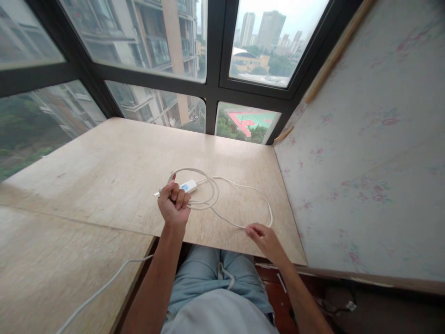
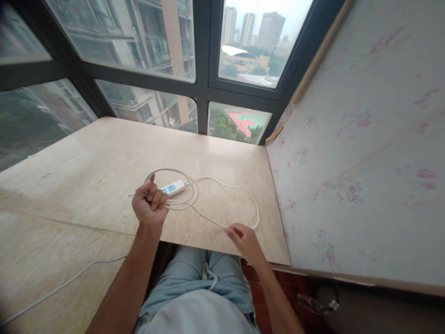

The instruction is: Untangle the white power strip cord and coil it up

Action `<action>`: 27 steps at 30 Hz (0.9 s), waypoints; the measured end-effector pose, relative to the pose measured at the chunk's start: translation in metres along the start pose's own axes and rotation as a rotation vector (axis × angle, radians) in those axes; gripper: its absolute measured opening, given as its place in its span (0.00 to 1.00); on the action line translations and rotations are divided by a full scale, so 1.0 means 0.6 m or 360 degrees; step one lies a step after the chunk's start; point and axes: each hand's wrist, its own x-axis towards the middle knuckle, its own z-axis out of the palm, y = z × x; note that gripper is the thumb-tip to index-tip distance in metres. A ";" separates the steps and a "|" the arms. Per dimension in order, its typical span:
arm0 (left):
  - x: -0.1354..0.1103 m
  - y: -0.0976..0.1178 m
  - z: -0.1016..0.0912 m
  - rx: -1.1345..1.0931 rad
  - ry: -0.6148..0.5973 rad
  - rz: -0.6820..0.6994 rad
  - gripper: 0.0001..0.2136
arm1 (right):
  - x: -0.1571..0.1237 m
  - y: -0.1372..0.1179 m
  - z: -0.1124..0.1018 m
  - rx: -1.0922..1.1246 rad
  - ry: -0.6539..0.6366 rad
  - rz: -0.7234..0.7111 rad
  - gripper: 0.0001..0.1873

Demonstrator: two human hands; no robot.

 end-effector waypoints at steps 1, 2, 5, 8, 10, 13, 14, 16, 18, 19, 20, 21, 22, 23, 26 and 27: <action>-0.003 -0.002 0.002 -0.0008 0.0008 -0.0010 0.12 | -0.007 0.003 0.029 0.0304 -0.0266 0.0127 0.23; -0.007 -0.004 0.004 -0.0023 0.0007 -0.0025 0.12 | -0.011 0.007 0.060 0.0629 -0.0458 0.0251 0.25; -0.022 -0.007 0.012 -0.0106 -0.0044 -0.0083 0.14 | 0.006 0.017 0.138 0.1607 -0.0416 0.0460 0.28; -0.038 -0.002 0.014 -0.0171 -0.0089 -0.0147 0.15 | 0.045 0.021 0.173 0.2238 -0.0045 0.0393 0.24; -0.045 0.007 0.009 -0.0185 -0.0087 -0.0160 0.15 | 0.069 0.025 0.170 0.2431 0.0249 0.0296 0.15; -0.047 0.025 -0.009 -0.0133 -0.0028 -0.0090 0.12 | 0.086 0.035 0.139 0.2518 0.0565 0.0217 0.07; -0.046 0.031 -0.018 -0.0089 0.0010 -0.0054 0.10 | 0.086 0.039 0.125 0.2526 0.0624 0.0211 0.08; -0.041 0.040 -0.035 0.0005 0.0097 -0.0030 0.10 | 0.077 0.042 0.097 0.2520 0.0638 0.0205 0.09; -0.036 0.045 -0.053 0.0078 0.0159 -0.0099 0.11 | 0.063 0.038 0.069 0.2422 0.0490 0.0187 0.08; -0.033 0.046 -0.061 0.0108 0.0172 -0.0156 0.12 | 0.055 0.034 0.056 0.2317 0.0368 0.0187 0.11; -0.031 0.046 -0.068 0.0142 0.0173 -0.0220 0.12 | 0.047 0.030 0.044 0.2181 0.0223 0.0202 0.14; -0.029 0.045 -0.074 0.0189 0.0165 -0.0296 0.11 | 0.040 0.025 0.033 0.2026 0.0063 0.0236 0.18; -0.028 0.044 -0.078 0.0250 0.0149 -0.0387 0.10 | 0.034 0.020 0.023 0.1871 -0.0101 0.0281 0.22; -0.027 0.041 -0.082 0.0324 0.0129 -0.0492 0.09 | 0.029 0.016 0.014 0.1732 -0.0262 0.0325 0.24; -0.026 0.027 -0.087 0.0575 0.0028 -0.0815 0.10 | 0.023 0.006 -0.005 0.1482 -0.0680 0.0390 0.28; -0.026 0.020 -0.086 0.0648 -0.0017 -0.0903 0.11 | 0.024 0.003 -0.009 0.1440 -0.0784 0.0386 0.28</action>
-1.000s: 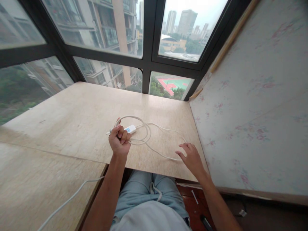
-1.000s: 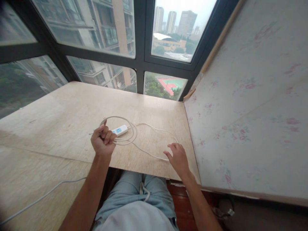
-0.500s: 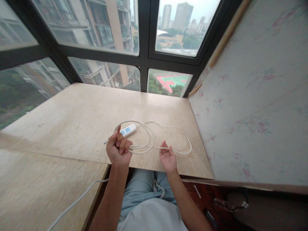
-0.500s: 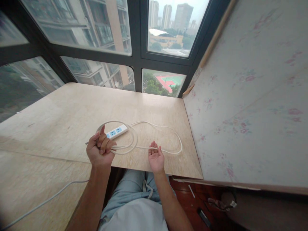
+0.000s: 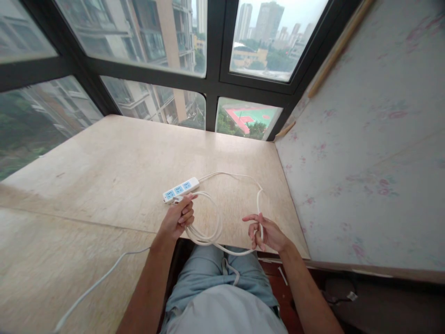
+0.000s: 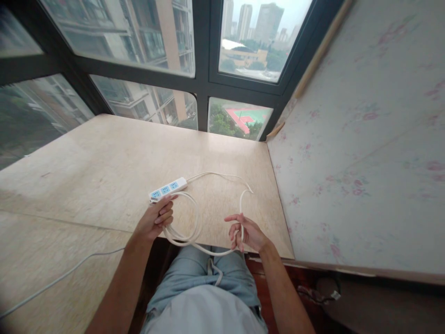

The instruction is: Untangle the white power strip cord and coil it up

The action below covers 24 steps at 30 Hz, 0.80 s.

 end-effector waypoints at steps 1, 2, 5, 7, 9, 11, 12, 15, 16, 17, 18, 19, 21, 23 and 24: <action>0.004 -0.005 0.004 0.0077 -0.0044 -0.0071 0.12 | 0.001 -0.004 0.001 -0.0039 -0.0068 0.0032 0.28; 0.008 -0.011 0.008 0.0153 -0.0091 -0.0139 0.13 | 0.002 -0.009 0.002 -0.0075 -0.0120 0.0051 0.28; 0.021 -0.025 0.023 0.0396 -0.0261 -0.0336 0.14 | 0.011 -0.022 0.008 -0.0174 -0.0179 0.0062 0.26; 0.031 -0.033 0.035 0.0570 -0.0407 -0.0469 0.16 | 0.019 -0.029 0.012 -0.0246 -0.0200 0.0093 0.29; 0.041 -0.039 0.045 0.0739 -0.0543 -0.0594 0.19 | 0.026 -0.033 0.014 -0.0317 -0.0229 0.0128 0.33; 0.051 -0.045 0.056 0.0889 -0.0663 -0.0695 0.20 | 0.034 -0.033 0.014 -0.0390 -0.0259 0.0122 0.35; 0.056 -0.047 0.061 0.0957 -0.0721 -0.0734 0.20 | 0.038 -0.031 0.013 -0.0431 -0.0274 0.0106 0.34; 0.070 -0.053 0.075 0.1140 -0.0885 -0.0790 0.20 | 0.047 -0.022 0.009 -0.0590 -0.0304 0.0043 0.30; 0.075 -0.055 0.079 0.1194 -0.0922 -0.0797 0.20 | 0.049 -0.018 0.008 -0.0643 -0.0301 0.0026 0.28; 0.079 -0.056 0.084 0.1239 -0.0954 -0.0802 0.20 | 0.050 -0.014 0.007 -0.0685 -0.0287 0.0006 0.27; 0.083 -0.058 0.089 0.1271 -0.0981 -0.0803 0.20 | 0.051 -0.010 0.006 -0.0713 -0.0264 -0.0019 0.26; 0.086 -0.059 0.094 0.1286 -0.0998 -0.0803 0.20 | 0.051 -0.005 0.006 -0.0722 -0.0229 -0.0051 0.24; 0.092 -0.061 0.102 0.1270 -0.0993 -0.0790 0.19 | 0.052 0.006 0.009 -0.0661 -0.0142 -0.0128 0.21; 0.097 -0.063 0.107 0.1203 -0.0937 -0.0760 0.17 | 0.053 0.018 0.015 -0.0503 -0.0054 -0.0208 0.19; 0.100 -0.063 0.109 0.1153 -0.0898 -0.0742 0.16 | 0.054 0.024 0.020 -0.0398 -0.0009 -0.0249 0.19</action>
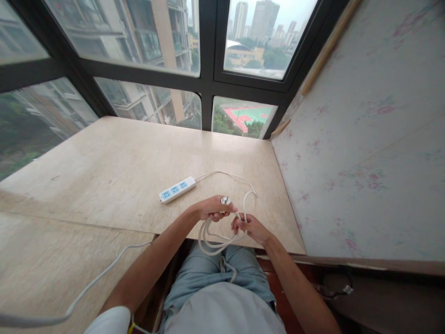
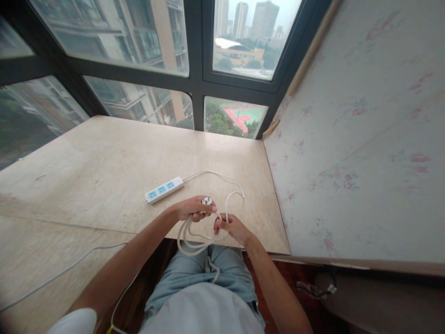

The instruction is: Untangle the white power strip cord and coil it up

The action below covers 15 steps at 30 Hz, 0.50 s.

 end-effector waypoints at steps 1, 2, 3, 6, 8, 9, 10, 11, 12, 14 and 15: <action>0.002 0.000 -0.001 -0.0063 0.0026 0.0028 0.17 | 0.001 0.004 0.006 0.0110 0.0065 -0.0039 0.19; 0.004 -0.001 -0.002 -0.0138 0.0039 0.0064 0.18 | 0.002 0.007 0.012 0.0222 0.0139 -0.0079 0.19; 0.005 -0.003 -0.004 -0.0227 0.0037 0.0107 0.21 | 0.004 0.010 0.018 0.0334 0.0216 -0.0112 0.20; 0.006 -0.013 -0.011 -0.0513 -0.0059 0.0231 0.27 | 0.011 0.012 0.030 0.0643 0.0371 -0.0159 0.20; 0.004 -0.019 -0.016 -0.0648 -0.0146 0.0295 0.29 | 0.016 0.011 0.034 0.0796 0.0378 -0.0181 0.19; 0.003 -0.022 -0.018 -0.0689 -0.0180 0.0324 0.30 | 0.018 0.010 0.035 0.0849 0.0370 -0.0203 0.18; 0.001 -0.024 -0.019 -0.0714 -0.0204 0.0352 0.30 | 0.020 0.009 0.035 0.0884 0.0364 -0.0226 0.18; 0.000 -0.025 -0.019 -0.0722 -0.0211 0.0377 0.30 | 0.022 0.008 0.036 0.0904 0.0357 -0.0238 0.18; -0.002 -0.026 -0.018 -0.0712 -0.0200 0.0395 0.29 | 0.022 0.007 0.036 0.0907 0.0347 -0.0233 0.18; -0.004 -0.026 -0.016 -0.0635 -0.0136 0.0389 0.28 | 0.022 0.007 0.035 0.0872 0.0314 -0.0162 0.18; -0.004 -0.025 -0.015 -0.0575 -0.0092 0.0371 0.26 | 0.021 0.008 0.035 0.0846 0.0297 -0.0104 0.18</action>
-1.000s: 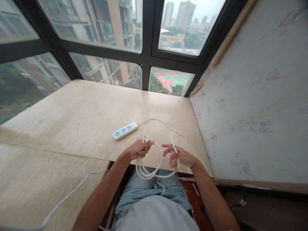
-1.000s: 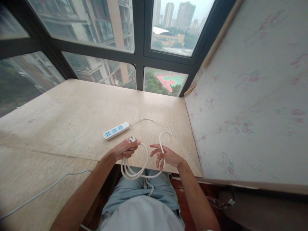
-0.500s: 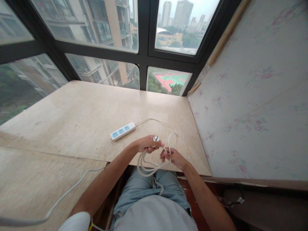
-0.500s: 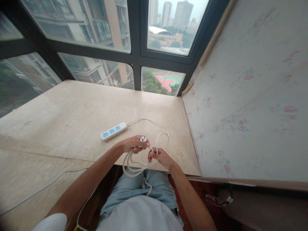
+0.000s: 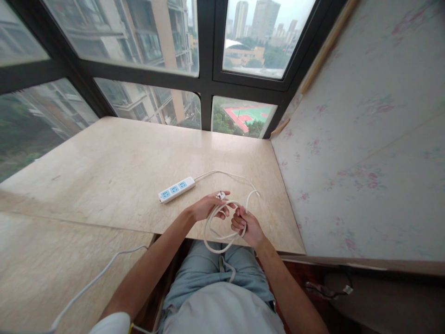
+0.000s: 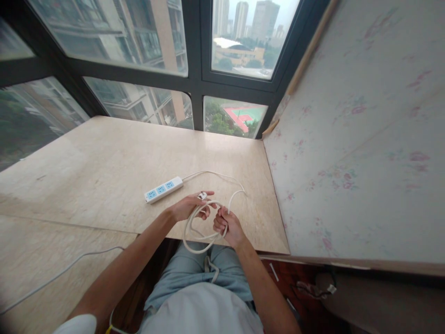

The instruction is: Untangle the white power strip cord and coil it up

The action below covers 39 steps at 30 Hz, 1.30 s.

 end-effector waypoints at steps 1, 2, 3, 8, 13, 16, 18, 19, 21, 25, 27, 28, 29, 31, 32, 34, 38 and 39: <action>0.000 0.000 0.001 0.0077 0.0041 -0.0015 0.25 | -0.001 0.000 -0.002 -0.0032 0.0003 0.0057 0.18; 0.001 -0.001 0.001 0.0161 0.0076 -0.0030 0.23 | -0.003 0.000 -0.004 -0.0060 0.0011 0.0107 0.19; 0.002 -0.003 0.001 0.0249 0.0105 -0.0045 0.22 | -0.005 0.001 -0.006 -0.0086 0.0019 0.0149 0.19; 0.016 -0.023 -0.009 0.0610 0.0260 -0.0170 0.25 | -0.011 0.004 -0.012 -0.0148 0.0047 0.0218 0.18; 0.031 -0.047 -0.014 0.0730 0.0676 -0.0273 0.32 | -0.011 0.004 -0.010 -0.0058 0.0095 0.0110 0.17; 0.030 -0.055 -0.009 0.0736 0.0770 -0.0317 0.37 | -0.009 0.002 -0.009 -0.0043 0.0102 0.0069 0.17; 0.026 -0.057 -0.007 0.0773 0.0781 -0.0329 0.39 | -0.008 0.002 -0.009 -0.0037 0.0115 0.0038 0.16; 0.023 -0.058 -0.005 0.0793 0.0780 -0.0324 0.40 | -0.008 0.002 -0.009 -0.0029 0.0119 0.0023 0.16; 0.018 -0.059 -0.004 0.0820 0.0765 -0.0284 0.41 | -0.008 0.004 -0.011 -0.0021 0.0120 0.0009 0.16; 0.013 -0.062 0.001 0.0777 0.0743 -0.0128 0.37 | -0.010 0.007 -0.023 -0.0129 0.0176 0.0040 0.19; 0.013 -0.064 0.004 0.0736 0.0760 -0.0073 0.33 | -0.013 0.005 -0.032 -0.0220 0.0245 0.0080 0.21; 0.013 -0.065 0.005 0.0719 0.0775 -0.0044 0.31 | -0.014 0.002 -0.036 -0.0256 0.0280 0.0095 0.21; 0.012 -0.067 0.005 0.0704 0.0788 0.0000 0.29 | -0.016 -0.003 -0.041 -0.0283 0.0312 0.0099 0.21; 0.009 -0.070 0.003 0.0681 0.0815 0.0104 0.27 | -0.021 -0.017 -0.051 -0.0332 0.0380 0.0037 0.21; 0.007 -0.071 0.000 0.0672 0.0830 0.0145 0.26 | -0.024 -0.027 -0.055 -0.0368 0.0416 -0.0013 0.20; 0.002 -0.071 -0.010 0.0654 0.0849 0.0161 0.25 | -0.030 -0.050 -0.065 -0.0480 0.0491 -0.0090 0.20; -0.011 -0.063 -0.032 0.0568 0.0831 -0.0020 0.26 | -0.035 -0.107 -0.089 -0.0728 0.0515 -0.0036 0.22; -0.014 -0.060 -0.036 0.0540 0.0788 -0.0101 0.26 | -0.034 -0.121 -0.096 -0.0760 0.0496 -0.0003 0.22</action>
